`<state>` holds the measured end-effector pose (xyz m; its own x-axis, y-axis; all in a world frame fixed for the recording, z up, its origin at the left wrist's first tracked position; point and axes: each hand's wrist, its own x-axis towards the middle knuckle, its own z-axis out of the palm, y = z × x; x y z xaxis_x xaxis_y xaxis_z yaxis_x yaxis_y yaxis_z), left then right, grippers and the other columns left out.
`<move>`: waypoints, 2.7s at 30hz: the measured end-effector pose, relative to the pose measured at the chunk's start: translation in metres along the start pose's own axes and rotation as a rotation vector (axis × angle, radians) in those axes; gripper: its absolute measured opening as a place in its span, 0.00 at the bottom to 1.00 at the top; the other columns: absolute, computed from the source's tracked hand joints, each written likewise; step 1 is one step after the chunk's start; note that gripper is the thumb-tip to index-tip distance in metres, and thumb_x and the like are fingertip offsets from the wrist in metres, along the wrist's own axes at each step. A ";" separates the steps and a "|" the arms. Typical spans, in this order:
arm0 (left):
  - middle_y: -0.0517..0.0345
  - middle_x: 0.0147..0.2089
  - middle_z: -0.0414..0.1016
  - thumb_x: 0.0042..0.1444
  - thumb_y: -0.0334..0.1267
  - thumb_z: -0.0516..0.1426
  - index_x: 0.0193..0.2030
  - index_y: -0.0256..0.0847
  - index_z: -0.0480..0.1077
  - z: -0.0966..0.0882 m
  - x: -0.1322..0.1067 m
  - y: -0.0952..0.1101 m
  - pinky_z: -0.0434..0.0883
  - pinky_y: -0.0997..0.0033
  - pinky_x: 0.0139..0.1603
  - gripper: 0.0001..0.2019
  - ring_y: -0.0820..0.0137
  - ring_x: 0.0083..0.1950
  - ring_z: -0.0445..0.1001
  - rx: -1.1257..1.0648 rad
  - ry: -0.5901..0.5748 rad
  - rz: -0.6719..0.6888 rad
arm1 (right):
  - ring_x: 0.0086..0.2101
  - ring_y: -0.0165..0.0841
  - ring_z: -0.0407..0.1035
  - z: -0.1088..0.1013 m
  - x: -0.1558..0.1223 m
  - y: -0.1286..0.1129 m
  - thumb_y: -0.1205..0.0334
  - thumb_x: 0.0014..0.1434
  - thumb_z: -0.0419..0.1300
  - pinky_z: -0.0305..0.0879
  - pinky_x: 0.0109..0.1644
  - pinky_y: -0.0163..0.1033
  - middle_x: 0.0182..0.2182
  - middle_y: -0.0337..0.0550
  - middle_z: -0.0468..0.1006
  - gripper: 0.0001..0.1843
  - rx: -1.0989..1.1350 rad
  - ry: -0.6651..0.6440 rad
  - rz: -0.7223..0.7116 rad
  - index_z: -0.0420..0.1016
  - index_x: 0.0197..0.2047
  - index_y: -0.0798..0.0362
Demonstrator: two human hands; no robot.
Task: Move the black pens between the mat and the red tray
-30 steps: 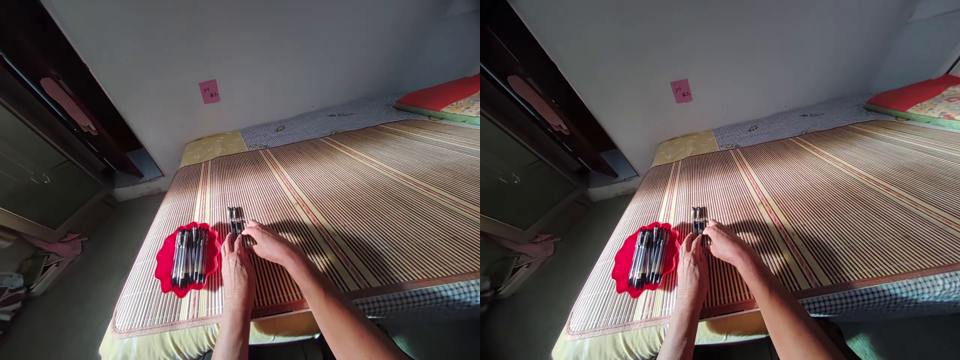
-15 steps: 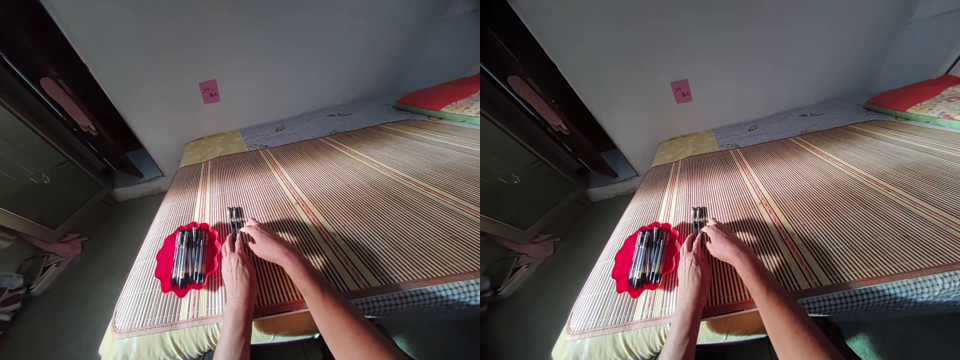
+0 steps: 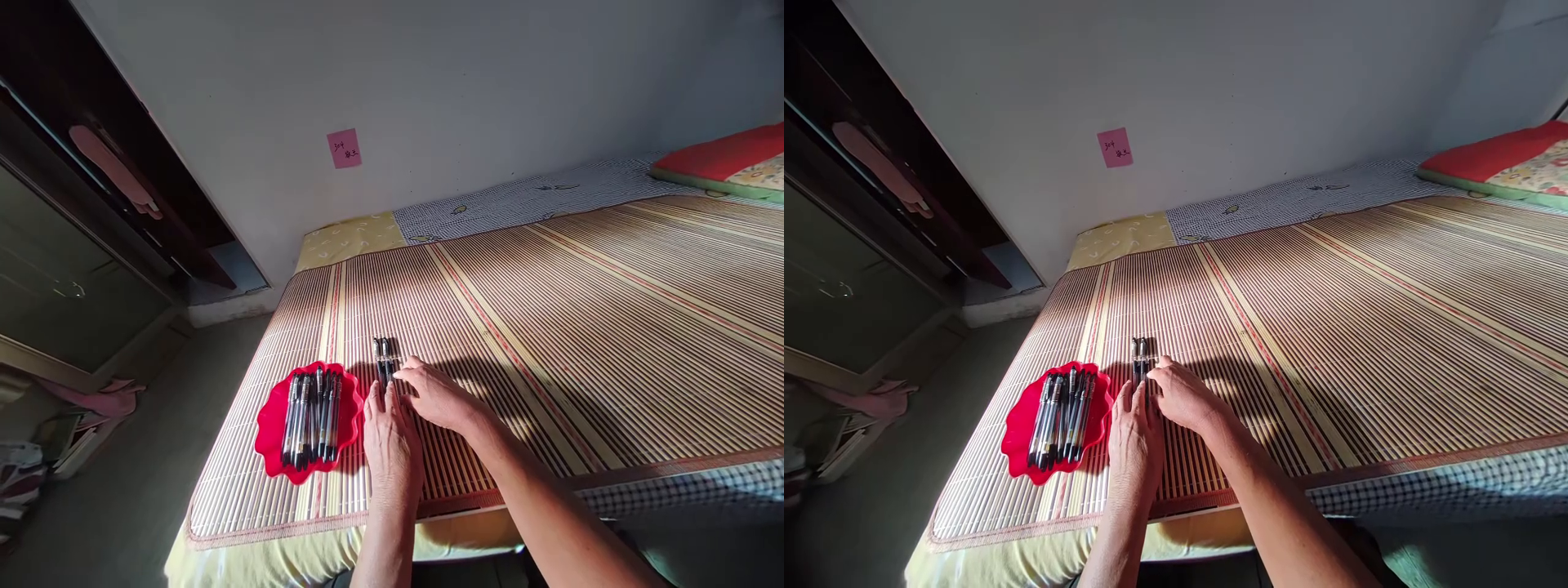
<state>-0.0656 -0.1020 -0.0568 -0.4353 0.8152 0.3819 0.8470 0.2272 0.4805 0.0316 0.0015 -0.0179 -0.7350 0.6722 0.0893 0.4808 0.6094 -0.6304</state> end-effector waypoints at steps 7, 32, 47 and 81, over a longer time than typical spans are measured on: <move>0.37 0.68 0.71 0.67 0.26 0.48 0.66 0.32 0.68 -0.003 0.003 0.004 0.64 0.45 0.72 0.23 0.52 0.72 0.64 -0.021 0.029 0.094 | 0.47 0.39 0.75 0.002 0.000 0.004 0.72 0.62 0.63 0.68 0.55 0.42 0.49 0.52 0.75 0.14 0.003 -0.003 -0.022 0.79 0.51 0.58; 0.47 0.43 0.77 0.62 0.36 0.59 0.42 0.40 0.76 -0.078 0.028 -0.072 0.66 0.56 0.45 0.05 0.52 0.46 0.72 0.138 0.342 -0.314 | 0.30 0.33 0.73 -0.040 -0.005 -0.006 0.63 0.66 0.56 0.66 0.37 0.37 0.30 0.42 0.79 0.09 0.228 0.488 -0.143 0.74 0.35 0.52; 0.52 0.37 0.75 0.58 0.42 0.64 0.36 0.41 0.72 -0.096 0.027 -0.080 0.64 0.59 0.41 0.08 0.55 0.40 0.73 0.242 0.187 -0.354 | 0.30 0.32 0.73 -0.040 -0.004 -0.006 0.63 0.66 0.56 0.66 0.35 0.36 0.30 0.42 0.79 0.08 0.270 0.461 -0.151 0.74 0.35 0.52; 0.63 0.28 0.71 0.64 0.52 0.60 0.45 0.42 0.71 -0.059 0.025 0.032 0.60 0.76 0.24 0.15 0.75 0.23 0.62 -0.940 -0.058 -0.254 | 0.35 0.35 0.77 -0.046 -0.003 -0.041 0.41 0.56 0.71 0.74 0.41 0.40 0.34 0.42 0.81 0.22 0.904 0.264 -0.043 0.78 0.36 0.53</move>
<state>-0.0675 -0.1062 0.0142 -0.5347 0.8312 0.1524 0.1305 -0.0970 0.9867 0.0365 -0.0061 0.0431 -0.5578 0.7978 0.2288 -0.1795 0.1532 -0.9718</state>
